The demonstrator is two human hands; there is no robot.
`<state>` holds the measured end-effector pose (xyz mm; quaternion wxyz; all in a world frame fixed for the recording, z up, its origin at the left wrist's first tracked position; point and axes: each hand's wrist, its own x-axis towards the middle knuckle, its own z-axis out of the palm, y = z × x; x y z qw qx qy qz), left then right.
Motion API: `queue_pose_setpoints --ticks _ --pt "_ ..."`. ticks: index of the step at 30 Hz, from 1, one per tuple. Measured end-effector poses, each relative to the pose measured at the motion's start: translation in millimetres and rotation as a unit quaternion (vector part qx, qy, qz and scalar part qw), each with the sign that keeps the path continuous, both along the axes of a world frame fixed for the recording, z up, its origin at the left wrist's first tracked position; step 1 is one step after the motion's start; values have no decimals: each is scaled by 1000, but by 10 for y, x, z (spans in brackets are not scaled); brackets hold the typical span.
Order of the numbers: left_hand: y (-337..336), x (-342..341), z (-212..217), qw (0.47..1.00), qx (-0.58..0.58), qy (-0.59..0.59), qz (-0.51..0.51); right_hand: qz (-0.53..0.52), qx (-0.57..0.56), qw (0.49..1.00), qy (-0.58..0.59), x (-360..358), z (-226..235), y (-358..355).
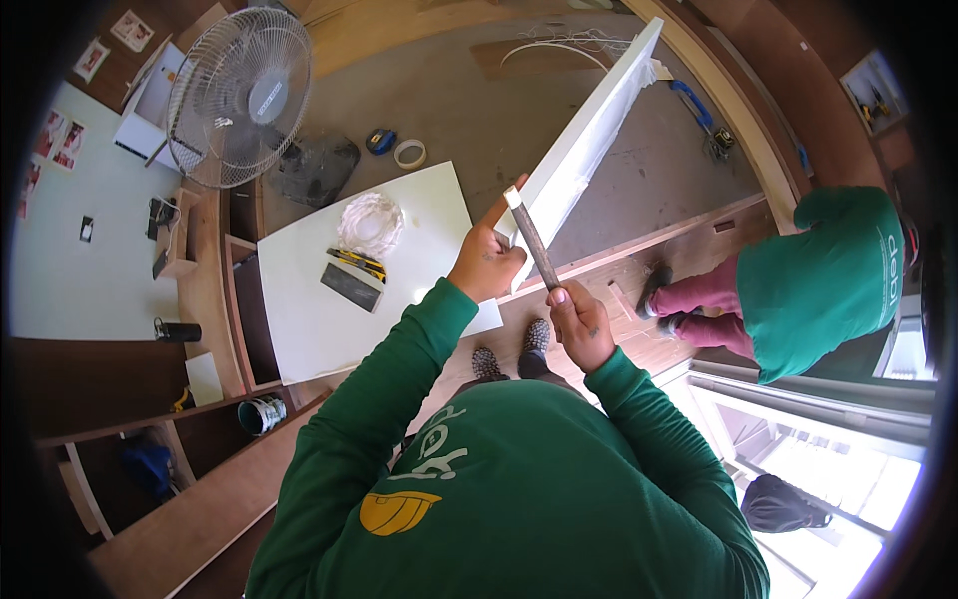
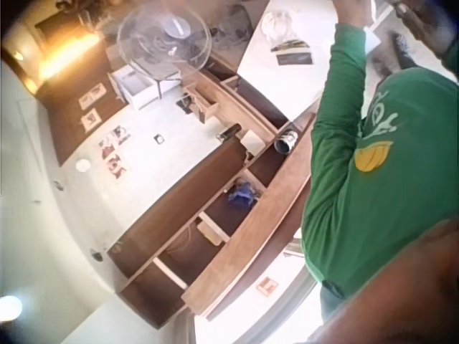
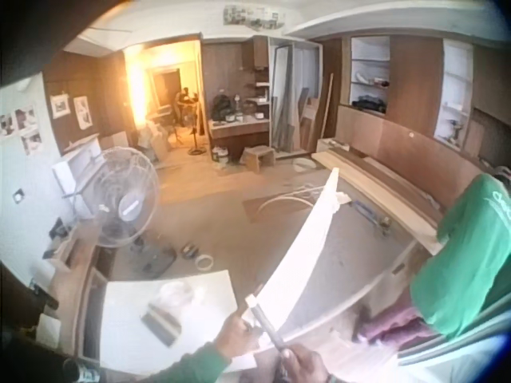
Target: The person uses a file to smooth the edges of a white wood panel and then uses a sanding block to further smooth the same edges.
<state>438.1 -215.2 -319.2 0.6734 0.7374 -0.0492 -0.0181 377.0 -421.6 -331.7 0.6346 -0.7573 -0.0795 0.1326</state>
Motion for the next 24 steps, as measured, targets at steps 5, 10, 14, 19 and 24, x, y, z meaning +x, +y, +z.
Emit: queue_pose_setpoints --ticks 5,10,14,19,24 --pt "137 72 12 999 -35 -12 -15 -25 -26 999 -3 -69 -80 135" --pt "184 125 -56 995 -70 -75 -12 -23 -78 993 -81 -130 -90 163" --pt "206 141 -72 992 -105 -61 -23 -8 -101 990 -94 -50 -42 220" --pt "244 129 -14 994 -67 -84 -16 0 -118 990 -74 33 15 341" --pt "272 96 13 995 -9 -101 -4 4 -120 990 -75 92 11 405"
